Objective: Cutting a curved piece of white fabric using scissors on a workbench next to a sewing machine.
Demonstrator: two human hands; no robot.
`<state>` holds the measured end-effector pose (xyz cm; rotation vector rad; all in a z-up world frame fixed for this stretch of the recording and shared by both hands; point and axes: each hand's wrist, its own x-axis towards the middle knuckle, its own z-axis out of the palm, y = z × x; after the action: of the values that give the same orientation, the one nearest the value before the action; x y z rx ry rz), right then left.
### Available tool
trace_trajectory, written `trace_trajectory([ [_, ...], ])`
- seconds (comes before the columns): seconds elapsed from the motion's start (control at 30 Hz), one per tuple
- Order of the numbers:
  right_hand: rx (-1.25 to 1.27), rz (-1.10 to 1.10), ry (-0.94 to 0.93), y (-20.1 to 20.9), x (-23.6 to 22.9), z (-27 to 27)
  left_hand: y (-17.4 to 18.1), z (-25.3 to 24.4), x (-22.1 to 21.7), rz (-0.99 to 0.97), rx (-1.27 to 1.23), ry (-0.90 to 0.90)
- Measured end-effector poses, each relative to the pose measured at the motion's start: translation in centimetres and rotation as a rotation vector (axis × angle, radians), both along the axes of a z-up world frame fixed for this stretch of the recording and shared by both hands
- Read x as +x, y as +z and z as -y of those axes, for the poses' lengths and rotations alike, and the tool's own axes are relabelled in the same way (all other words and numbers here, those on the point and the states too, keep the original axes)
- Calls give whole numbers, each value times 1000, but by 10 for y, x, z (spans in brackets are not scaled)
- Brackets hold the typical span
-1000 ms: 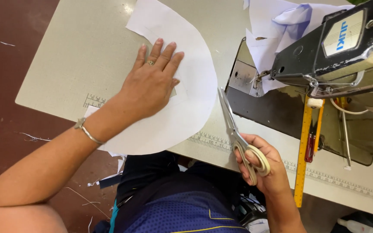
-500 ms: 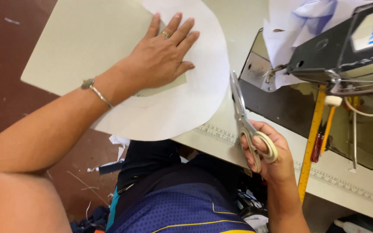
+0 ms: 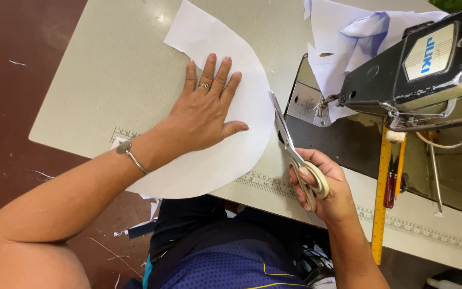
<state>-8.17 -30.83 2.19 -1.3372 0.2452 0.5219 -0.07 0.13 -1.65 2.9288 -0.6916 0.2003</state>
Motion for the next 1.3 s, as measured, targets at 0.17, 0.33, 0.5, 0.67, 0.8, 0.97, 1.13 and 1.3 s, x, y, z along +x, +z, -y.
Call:
trace_trajectory([
  [0.17, -21, 9, -9, 5, 0, -9, 1, 3, -1, -10, 20, 12],
  [0.33, -44, 23, -24, 6, -2, -15, -1, 4, -1, -13, 26, 28],
  [0.5, -17, 18, -21, 6, -1, -16, -2, 4, -3, 24, 28, 34],
  [0.67, -21, 13, -33, 8, 2, -22, -3, 5, -3, 52, 26, 36],
  [0.8, -69, 4, -50, 11, 1, -26, -3, 5, -2, 38, 29, 39],
  [0.97, -94, -11, -57, 10, 0, -26, 6, 6, -2, -70, 3, 112],
  [1.13, -86, -4, -52, 9, 1, -25, 73, -21, 13, -526, -14, 146],
  [1.3, -95, -9, -61, 10, 1, -25, 76, -81, 51, 14, -531, 286],
])
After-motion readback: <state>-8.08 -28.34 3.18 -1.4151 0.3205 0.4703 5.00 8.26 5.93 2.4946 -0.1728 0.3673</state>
